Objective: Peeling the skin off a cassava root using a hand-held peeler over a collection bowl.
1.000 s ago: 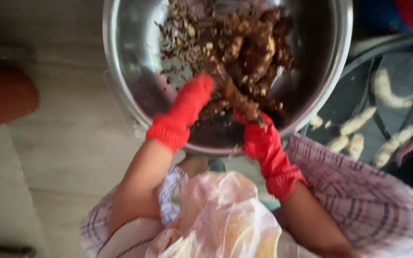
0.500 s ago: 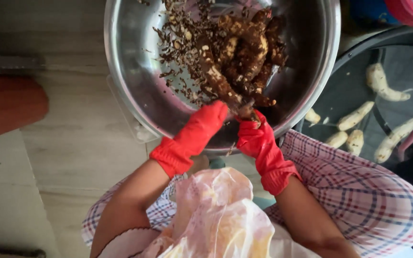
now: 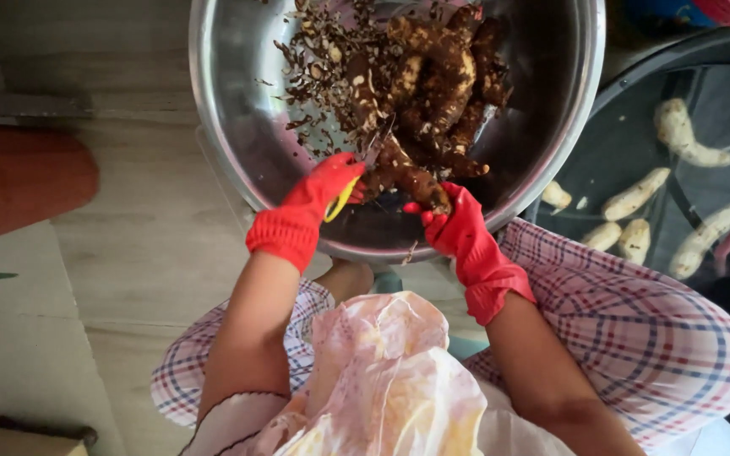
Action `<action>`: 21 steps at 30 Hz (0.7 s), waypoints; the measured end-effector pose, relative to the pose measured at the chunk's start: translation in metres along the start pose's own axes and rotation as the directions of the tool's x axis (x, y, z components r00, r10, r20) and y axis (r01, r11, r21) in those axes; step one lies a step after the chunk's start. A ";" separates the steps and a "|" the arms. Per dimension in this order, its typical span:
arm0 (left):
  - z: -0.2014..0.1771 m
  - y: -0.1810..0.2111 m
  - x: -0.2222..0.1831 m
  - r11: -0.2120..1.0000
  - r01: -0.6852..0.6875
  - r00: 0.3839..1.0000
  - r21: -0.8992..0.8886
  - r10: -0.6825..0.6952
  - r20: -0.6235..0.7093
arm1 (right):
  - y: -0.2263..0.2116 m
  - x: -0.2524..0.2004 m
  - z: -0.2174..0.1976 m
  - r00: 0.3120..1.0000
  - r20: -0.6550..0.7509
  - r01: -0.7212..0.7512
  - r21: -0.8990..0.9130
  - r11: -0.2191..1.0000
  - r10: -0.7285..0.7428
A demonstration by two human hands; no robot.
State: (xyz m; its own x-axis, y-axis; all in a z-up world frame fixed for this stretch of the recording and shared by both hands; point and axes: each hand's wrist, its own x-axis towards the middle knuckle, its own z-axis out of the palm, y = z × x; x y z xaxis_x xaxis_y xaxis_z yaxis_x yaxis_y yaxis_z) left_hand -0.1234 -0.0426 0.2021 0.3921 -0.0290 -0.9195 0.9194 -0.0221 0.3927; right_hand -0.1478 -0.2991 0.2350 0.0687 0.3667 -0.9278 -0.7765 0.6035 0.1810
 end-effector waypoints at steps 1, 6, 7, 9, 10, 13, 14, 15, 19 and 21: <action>-0.007 -0.010 0.029 0.997 -0.013 1.000 0.080 0.016 -0.027 | 0.001 -0.024 0.018 0.998 -0.049 0.037 0.027 0.999 -0.035; 0.000 0.008 0.039 0.895 -0.090 0.977 0.437 0.166 -0.138 | 0.001 -0.049 0.041 0.986 -0.123 0.117 0.039 0.992 -0.112; 0.017 0.013 0.030 0.774 -0.027 0.964 0.633 0.189 -0.189 | 0.001 -0.046 0.040 0.982 -0.132 0.141 0.052 0.989 -0.134; 0.048 0.016 0.003 0.611 0.046 0.944 0.790 0.231 -0.233 | -0.005 -0.023 0.023 0.977 -0.136 0.171 0.063 0.983 -0.161; 0.061 0.013 -0.013 0.583 0.001 0.960 0.812 0.226 -0.164 | -0.010 -0.003 0.007 0.974 -0.142 0.185 0.060 0.981 -0.176; 0.079 -0.011 -0.046 0.563 -0.062 0.981 0.824 0.187 -0.054 | -0.007 0.005 -0.004 0.981 -0.128 0.162 0.102 0.981 -0.149; 0.083 -0.019 -0.052 0.571 -0.091 0.986 0.816 0.166 -0.006 | -0.006 -0.001 -0.001 0.987 -0.104 0.135 0.144 0.980 -0.121; 0.077 -0.009 -0.065 0.570 -0.090 0.986 0.816 0.168 -0.009 | -0.006 0.004 -0.003 0.987 -0.101 0.135 0.144 0.980 -0.121; 0.057 0.035 -0.099 0.682 -0.103 0.986 0.724 0.168 -0.018 | 0.002 -0.044 0.030 0.994 -0.018 0.108 0.138 0.984 -0.106; 0.046 0.039 -0.078 0.735 -0.035 0.980 0.677 0.159 -0.122 | 0.001 -0.059 0.043 0.994 0.018 0.102 0.156 0.982 -0.106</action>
State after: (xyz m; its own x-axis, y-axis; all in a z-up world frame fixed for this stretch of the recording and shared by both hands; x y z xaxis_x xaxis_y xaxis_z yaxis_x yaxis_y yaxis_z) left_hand -0.1197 -0.0869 0.2904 0.5346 0.0900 -0.8403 0.6403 -0.6921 0.3332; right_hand -0.1259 -0.2903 0.3041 0.1622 0.3136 -0.9356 -0.6581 0.7409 0.1342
